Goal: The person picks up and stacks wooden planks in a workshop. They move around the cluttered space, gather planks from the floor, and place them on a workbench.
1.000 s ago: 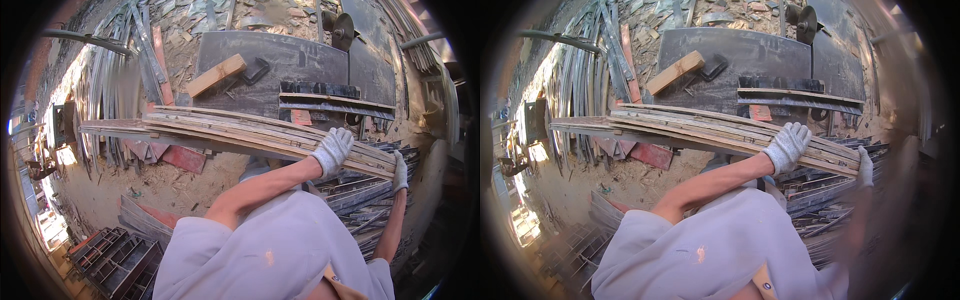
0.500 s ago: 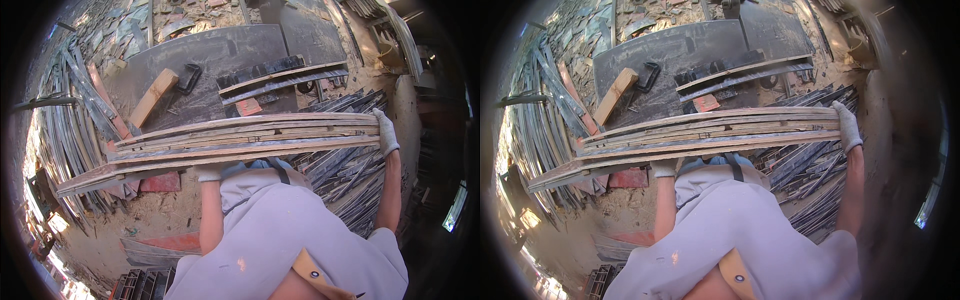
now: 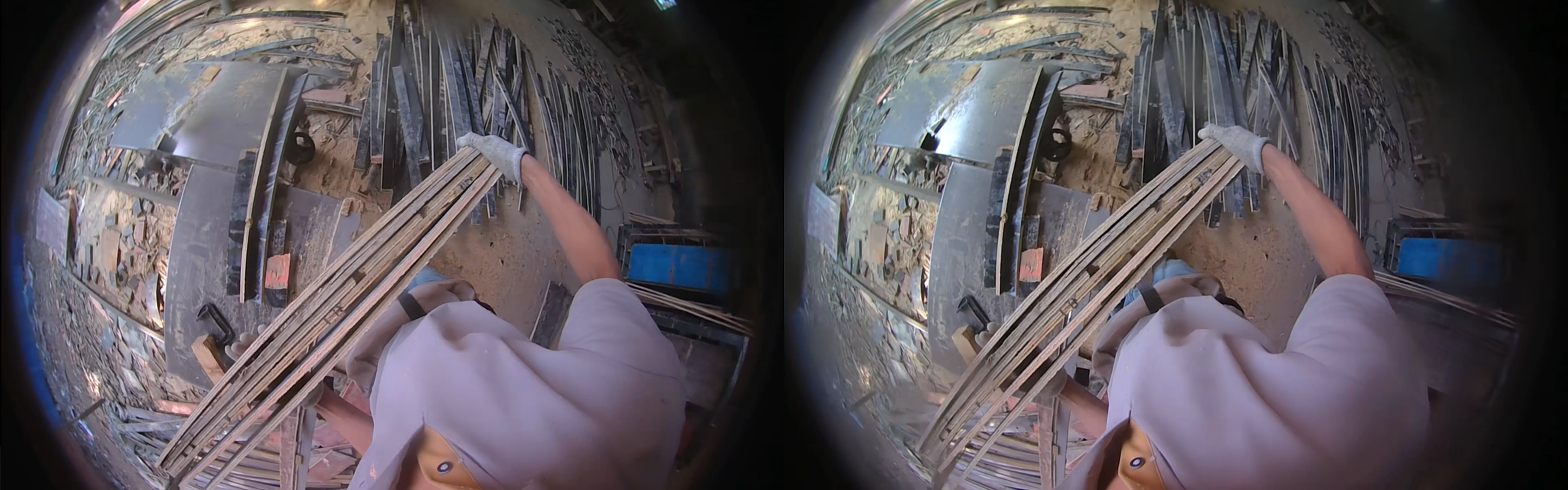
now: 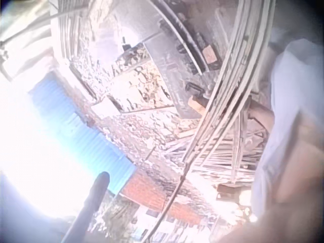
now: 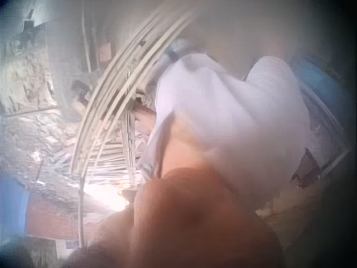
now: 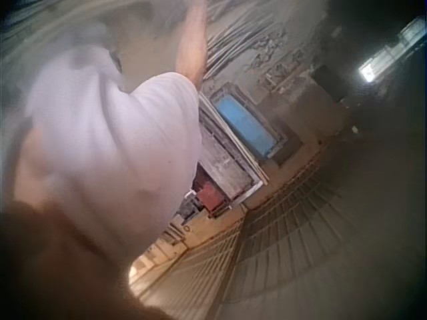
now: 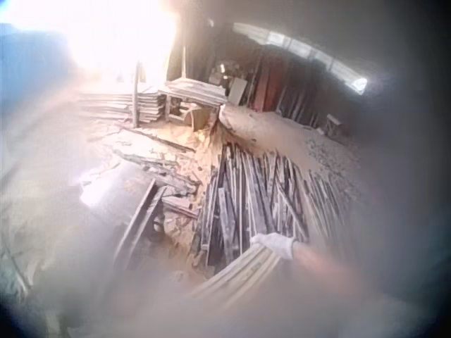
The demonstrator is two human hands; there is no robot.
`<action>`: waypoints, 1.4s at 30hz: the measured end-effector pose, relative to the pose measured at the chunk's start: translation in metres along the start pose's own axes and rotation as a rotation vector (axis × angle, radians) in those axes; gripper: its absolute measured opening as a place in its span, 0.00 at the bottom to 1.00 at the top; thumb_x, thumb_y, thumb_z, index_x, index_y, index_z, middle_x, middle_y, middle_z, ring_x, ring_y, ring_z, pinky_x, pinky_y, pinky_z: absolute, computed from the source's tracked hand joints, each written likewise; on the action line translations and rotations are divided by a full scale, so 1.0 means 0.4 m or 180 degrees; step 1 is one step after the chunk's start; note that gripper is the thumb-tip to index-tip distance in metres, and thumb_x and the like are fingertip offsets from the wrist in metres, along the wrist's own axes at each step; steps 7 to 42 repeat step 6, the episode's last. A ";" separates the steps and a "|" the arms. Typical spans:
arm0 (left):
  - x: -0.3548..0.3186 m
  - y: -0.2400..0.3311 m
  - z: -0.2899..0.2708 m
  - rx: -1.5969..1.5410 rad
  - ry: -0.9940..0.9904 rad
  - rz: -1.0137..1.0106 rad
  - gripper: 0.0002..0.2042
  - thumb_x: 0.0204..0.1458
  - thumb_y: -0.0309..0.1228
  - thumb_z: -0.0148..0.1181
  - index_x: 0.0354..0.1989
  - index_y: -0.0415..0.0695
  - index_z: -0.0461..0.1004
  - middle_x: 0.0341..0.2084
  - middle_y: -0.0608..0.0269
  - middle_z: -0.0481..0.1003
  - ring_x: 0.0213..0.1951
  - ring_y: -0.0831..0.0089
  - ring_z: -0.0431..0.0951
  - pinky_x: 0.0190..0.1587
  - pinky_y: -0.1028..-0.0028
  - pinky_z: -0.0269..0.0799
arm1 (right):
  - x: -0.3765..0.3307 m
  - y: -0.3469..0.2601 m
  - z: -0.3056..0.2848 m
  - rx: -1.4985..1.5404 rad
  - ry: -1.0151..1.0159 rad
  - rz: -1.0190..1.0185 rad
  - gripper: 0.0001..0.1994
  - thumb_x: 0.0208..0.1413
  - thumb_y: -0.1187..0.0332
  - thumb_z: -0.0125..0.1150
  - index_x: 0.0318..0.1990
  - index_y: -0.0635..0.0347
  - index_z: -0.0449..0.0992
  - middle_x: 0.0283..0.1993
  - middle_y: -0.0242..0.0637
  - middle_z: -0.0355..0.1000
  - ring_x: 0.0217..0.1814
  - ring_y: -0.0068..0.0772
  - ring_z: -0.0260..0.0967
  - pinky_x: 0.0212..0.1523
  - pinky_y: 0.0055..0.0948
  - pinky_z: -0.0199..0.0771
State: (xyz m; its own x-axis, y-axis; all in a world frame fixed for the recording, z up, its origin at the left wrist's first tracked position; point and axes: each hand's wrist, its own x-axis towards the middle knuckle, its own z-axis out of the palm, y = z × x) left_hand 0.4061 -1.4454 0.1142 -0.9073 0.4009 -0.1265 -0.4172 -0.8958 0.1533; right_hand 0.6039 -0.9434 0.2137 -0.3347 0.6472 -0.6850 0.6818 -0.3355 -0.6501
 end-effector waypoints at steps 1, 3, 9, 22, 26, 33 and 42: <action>0.014 -0.021 0.036 -0.0965 -0.0273 -0.0263 0.24 0.68 0.42 0.49 0.67 0.41 0.62 0.63 0.55 0.66 0.64 0.63 0.68 0.75 0.58 0.54 | -0.005 0.083 -0.046 0.0208 -0.0006 -0.0072 0.20 0.64 0.50 0.61 0.49 0.59 0.80 0.44 0.38 0.79 0.41 0.30 0.80 0.44 0.32 0.84; 0.040 -0.075 0.093 -0.2651 -0.0375 -0.1110 0.14 0.68 0.34 0.52 0.56 0.39 0.71 0.51 0.58 0.74 0.57 0.69 0.76 0.72 0.60 0.61 | -0.022 0.227 -0.112 0.0403 0.0033 0.0150 0.19 0.68 0.50 0.56 0.53 0.53 0.81 0.49 0.33 0.79 0.48 0.28 0.78 0.54 0.34 0.78; 0.105 -0.144 -0.048 -0.4945 0.0176 -0.2544 0.28 0.65 0.43 0.57 0.69 0.45 0.57 0.60 0.55 0.67 0.64 0.59 0.67 0.73 0.52 0.58 | -0.086 0.463 -0.208 0.0048 0.0722 0.0149 0.26 0.62 0.48 0.64 0.62 0.51 0.79 0.63 0.41 0.76 0.72 0.29 0.65 0.74 0.29 0.57; 0.105 -0.144 -0.048 -0.4945 0.0176 -0.2544 0.28 0.65 0.43 0.57 0.69 0.45 0.57 0.60 0.55 0.67 0.64 0.59 0.67 0.73 0.52 0.58 | -0.086 0.463 -0.208 0.0048 0.0722 0.0149 0.26 0.62 0.48 0.64 0.62 0.51 0.79 0.63 0.41 0.76 0.72 0.29 0.65 0.74 0.29 0.57; 0.105 -0.144 -0.048 -0.4945 0.0176 -0.2544 0.28 0.65 0.43 0.57 0.69 0.45 0.57 0.60 0.55 0.67 0.64 0.59 0.67 0.73 0.52 0.58 | -0.086 0.463 -0.208 0.0048 0.0722 0.0149 0.26 0.62 0.48 0.64 0.62 0.51 0.79 0.63 0.41 0.76 0.72 0.29 0.65 0.74 0.29 0.57; 0.105 -0.144 -0.048 -0.4945 0.0176 -0.2544 0.28 0.65 0.43 0.57 0.69 0.45 0.57 0.60 0.55 0.67 0.64 0.59 0.67 0.73 0.52 0.58 | -0.086 0.463 -0.208 0.0048 0.0722 0.0149 0.26 0.62 0.48 0.64 0.62 0.51 0.79 0.63 0.41 0.76 0.72 0.29 0.65 0.74 0.29 0.57; 0.105 -0.144 -0.048 -0.4945 0.0176 -0.2544 0.28 0.65 0.43 0.57 0.69 0.45 0.57 0.60 0.55 0.67 0.64 0.59 0.67 0.73 0.52 0.58 | -0.086 0.463 -0.208 0.0048 0.0722 0.0149 0.26 0.62 0.48 0.64 0.62 0.51 0.79 0.63 0.41 0.76 0.72 0.29 0.65 0.74 0.29 0.57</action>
